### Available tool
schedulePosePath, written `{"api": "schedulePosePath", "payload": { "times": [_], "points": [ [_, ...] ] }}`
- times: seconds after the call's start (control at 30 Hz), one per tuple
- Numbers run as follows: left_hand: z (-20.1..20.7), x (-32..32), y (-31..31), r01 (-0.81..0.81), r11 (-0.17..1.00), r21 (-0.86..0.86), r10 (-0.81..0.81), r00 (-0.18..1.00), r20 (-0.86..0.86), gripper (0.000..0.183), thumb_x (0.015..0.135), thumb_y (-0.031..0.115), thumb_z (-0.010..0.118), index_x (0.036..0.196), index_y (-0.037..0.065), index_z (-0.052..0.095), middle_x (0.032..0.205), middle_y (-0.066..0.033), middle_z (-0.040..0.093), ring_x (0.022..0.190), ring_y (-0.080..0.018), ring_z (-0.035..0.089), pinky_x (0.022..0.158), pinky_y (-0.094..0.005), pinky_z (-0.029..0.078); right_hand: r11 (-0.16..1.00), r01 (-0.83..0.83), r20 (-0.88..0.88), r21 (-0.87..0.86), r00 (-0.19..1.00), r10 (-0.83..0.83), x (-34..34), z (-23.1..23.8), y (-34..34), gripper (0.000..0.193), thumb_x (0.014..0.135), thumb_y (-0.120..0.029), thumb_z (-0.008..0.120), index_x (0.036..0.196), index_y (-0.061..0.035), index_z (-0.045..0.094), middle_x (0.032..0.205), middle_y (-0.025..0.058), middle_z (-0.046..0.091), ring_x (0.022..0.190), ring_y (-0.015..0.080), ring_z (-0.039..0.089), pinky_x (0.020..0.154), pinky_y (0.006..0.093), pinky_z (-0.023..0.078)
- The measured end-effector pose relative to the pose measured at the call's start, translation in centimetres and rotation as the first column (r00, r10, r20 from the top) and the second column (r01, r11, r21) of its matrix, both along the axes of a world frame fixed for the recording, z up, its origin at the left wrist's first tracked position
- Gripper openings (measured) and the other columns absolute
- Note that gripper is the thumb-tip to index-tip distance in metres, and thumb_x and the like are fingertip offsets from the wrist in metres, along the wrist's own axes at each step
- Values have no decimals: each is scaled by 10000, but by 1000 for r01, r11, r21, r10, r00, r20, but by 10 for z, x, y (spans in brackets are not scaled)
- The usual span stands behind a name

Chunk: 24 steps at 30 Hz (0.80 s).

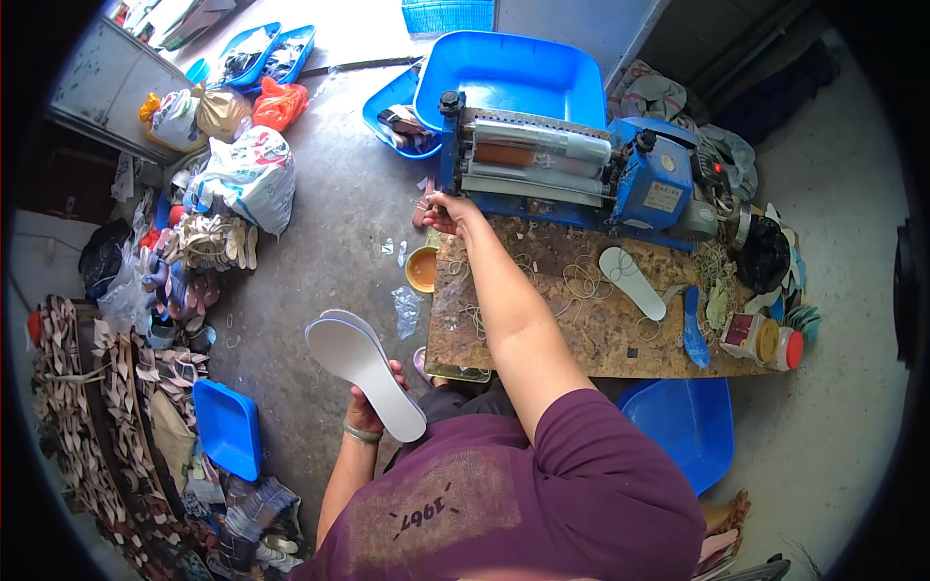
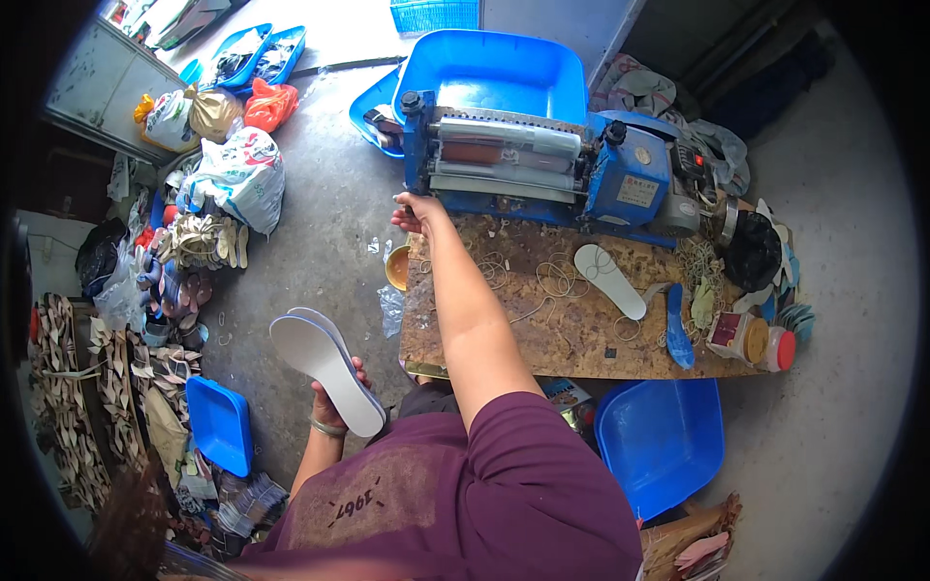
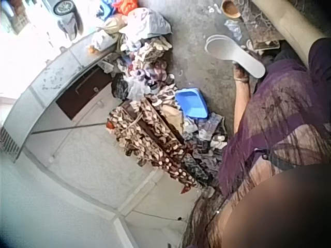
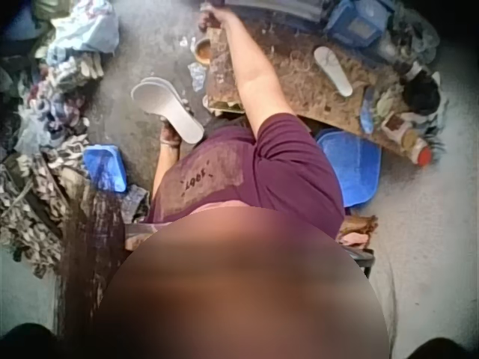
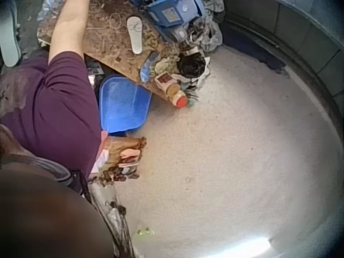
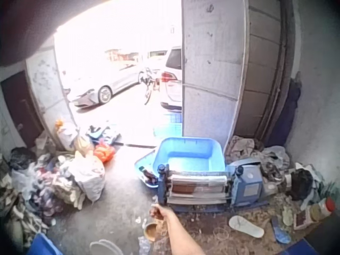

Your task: Trim excess material from shoe insoles and sort them into organized piles and containers.

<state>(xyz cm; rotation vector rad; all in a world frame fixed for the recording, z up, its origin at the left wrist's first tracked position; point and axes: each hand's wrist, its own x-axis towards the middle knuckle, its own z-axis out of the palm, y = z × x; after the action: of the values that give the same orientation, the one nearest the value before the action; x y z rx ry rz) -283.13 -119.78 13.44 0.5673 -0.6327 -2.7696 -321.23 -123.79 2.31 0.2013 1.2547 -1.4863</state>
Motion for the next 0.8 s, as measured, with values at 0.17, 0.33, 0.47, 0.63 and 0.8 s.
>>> {"api": "schedulePosePath", "payload": {
  "times": [0.17, 0.33, 0.47, 0.63, 0.8],
  "points": [
    [2, -12, -2, 84, 996, 9, -84, 996, 5, 851, 681, 562, 719, 1231, -27, 446, 1145, -103, 517, 1003, -199, 565, 897, -336, 461, 990, -60, -105, 125, 992, 73, -4, 7, 1, 315, 760, -323, 695, 908, -61, 601, 741, 93, 674, 634, 171, 675, 525, 263, 538],
    [20, -38, 3, 90, 995, -36, -91, 996, -21, 863, 669, 571, 726, 1230, -23, 447, 1143, -100, 517, 985, -192, 566, 885, -328, 463, 992, -75, -182, 97, 979, 91, -2, 16, 24, 504, 700, -388, 757, 932, 27, 587, 737, 103, 638, 623, 205, 663, 492, 258, 507],
    [8, -46, 5, 148, 989, 24, -144, 981, -129, 858, 660, 567, 734, 1233, -6, 452, 1138, -91, 521, 1012, -210, 557, 892, -335, 463, 1000, 20, -432, 20, 902, -9, 10, 8, 98, 317, 798, -253, 693, 916, 35, 635, 760, 93, 651, 600, 150, 640, 487, 228, 480],
    [1, -63, 16, 199, 978, 66, -194, 978, -80, 803, 681, 529, 738, 1229, 12, 459, 1153, -81, 510, 1100, -254, 527, 885, -354, 482, 936, 296, -586, 192, 799, -132, 1, 19, 235, 238, 899, -190, 561, 1063, -22, 597, 856, 89, 671, 670, 132, 653, 523, 223, 488],
    [1, -88, 33, 258, 955, 150, -244, 964, -105, 782, 682, 511, 746, 1209, 0, 476, 1144, -85, 516, 983, -224, 557, 814, -328, 498, 683, 700, -922, 210, 373, -98, -81, 4, 311, 311, 801, -245, 694, 981, -11, 596, 800, 33, 608, 660, 106, 594, 497, 209, 437]
  ]
}}
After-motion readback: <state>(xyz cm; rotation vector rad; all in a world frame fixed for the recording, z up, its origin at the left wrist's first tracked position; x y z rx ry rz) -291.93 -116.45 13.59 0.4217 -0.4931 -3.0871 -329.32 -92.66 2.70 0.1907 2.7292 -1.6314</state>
